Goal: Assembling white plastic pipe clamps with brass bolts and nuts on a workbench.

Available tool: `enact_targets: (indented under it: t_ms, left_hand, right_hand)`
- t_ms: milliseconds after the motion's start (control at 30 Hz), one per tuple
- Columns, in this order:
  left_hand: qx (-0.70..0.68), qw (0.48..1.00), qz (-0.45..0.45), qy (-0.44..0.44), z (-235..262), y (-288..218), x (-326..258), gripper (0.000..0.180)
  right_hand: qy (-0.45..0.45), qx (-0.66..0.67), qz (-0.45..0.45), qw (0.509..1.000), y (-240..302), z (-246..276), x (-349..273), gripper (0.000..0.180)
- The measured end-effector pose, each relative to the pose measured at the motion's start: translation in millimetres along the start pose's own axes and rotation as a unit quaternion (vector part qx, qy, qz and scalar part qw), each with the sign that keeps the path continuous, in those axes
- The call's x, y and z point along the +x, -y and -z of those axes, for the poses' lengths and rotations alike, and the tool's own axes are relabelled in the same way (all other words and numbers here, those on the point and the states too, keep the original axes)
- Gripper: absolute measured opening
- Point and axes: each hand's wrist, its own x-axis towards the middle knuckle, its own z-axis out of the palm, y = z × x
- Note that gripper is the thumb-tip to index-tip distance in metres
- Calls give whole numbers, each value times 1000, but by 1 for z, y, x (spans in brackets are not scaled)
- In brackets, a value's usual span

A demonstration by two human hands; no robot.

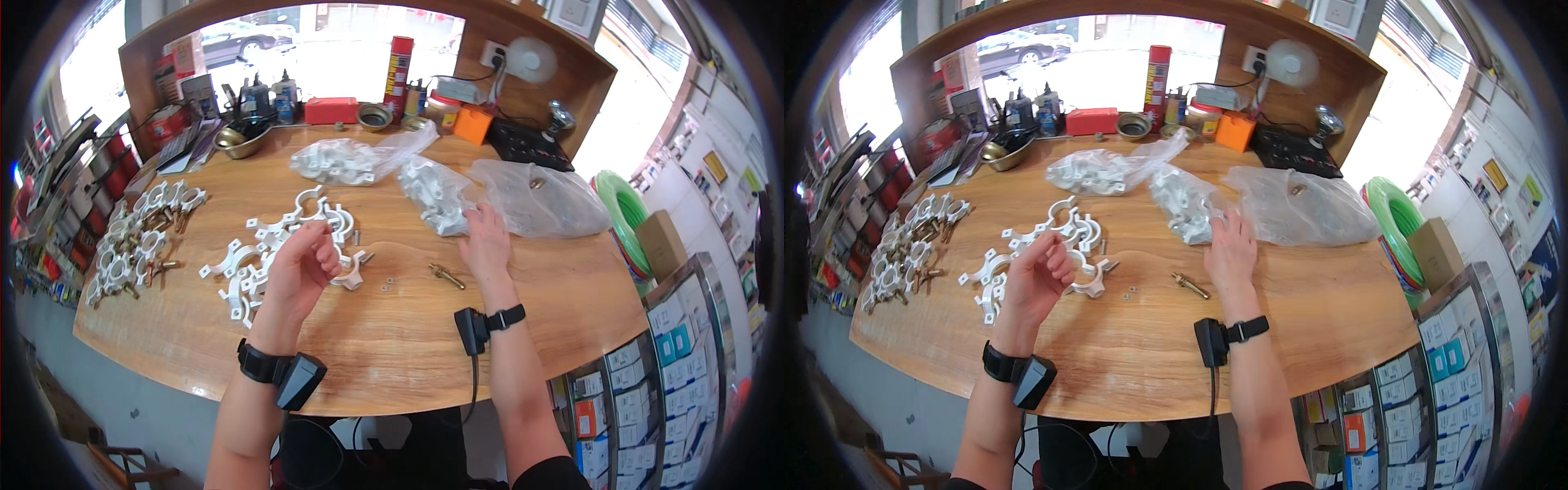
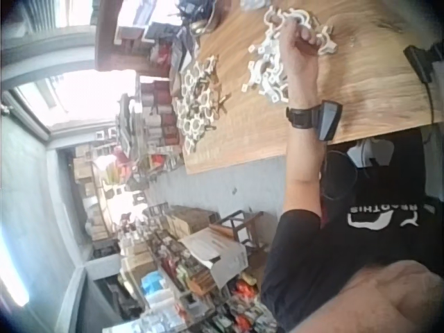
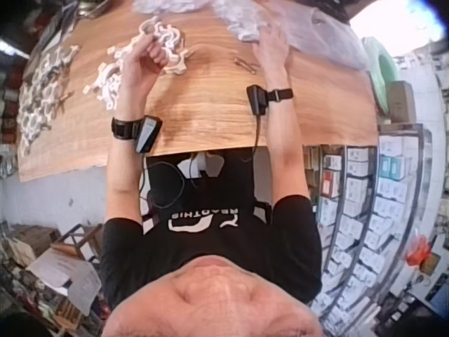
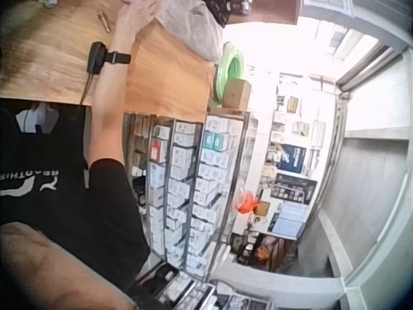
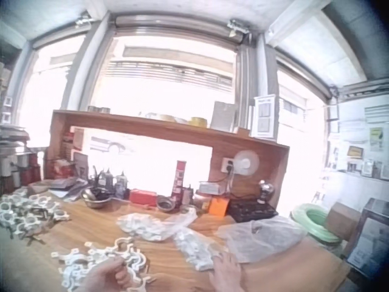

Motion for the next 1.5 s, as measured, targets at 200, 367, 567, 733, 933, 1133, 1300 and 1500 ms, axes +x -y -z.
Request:
enact_targets:
  t_ms: [200, 367, 567, 733, 933, 1133, 1300, 1500]
  left_hand:
    - [6, 1000, 9, -10, -4, 4, 2, 14]
    - [-7, 1000, 0, -16, 1, -2, -1, 16]
    - [6, 1000, 10, 8, -5, 3, -2, 17]
    - [20, 1000, 5, -3, -7, 1, -3, 18]
    - [6, 1000, 15, 11, -6, 5, -2, 19]
    - [-8, 1000, -2, 22, 1, -1, 0, 23]
    - [-16, 998, -33, 44, 2, -9, 0, 21]
    - [-58, 996, -33, -54, 6, -14, 3, 16]
  right_hand:
    - [0, 114, -119, 986, -53, -17, 6, 20]
    - [-55, 42, -131, 989, -46, 9, 7, 20]
    - [-96, 93, 10, 991, -31, 27, 14, 23]
    - [-14, 47, -17, 999, -31, 18, 8, 21]
    - [20, 114, -49, 992, -21, 37, 10, 21]
    - [235, 158, -18, 959, 25, 66, -1, 19]
    - [349, 34, 26, 936, 15, 47, -14, 18]
    - [275, -3, -28, 961, 13, 44, -16, 15]
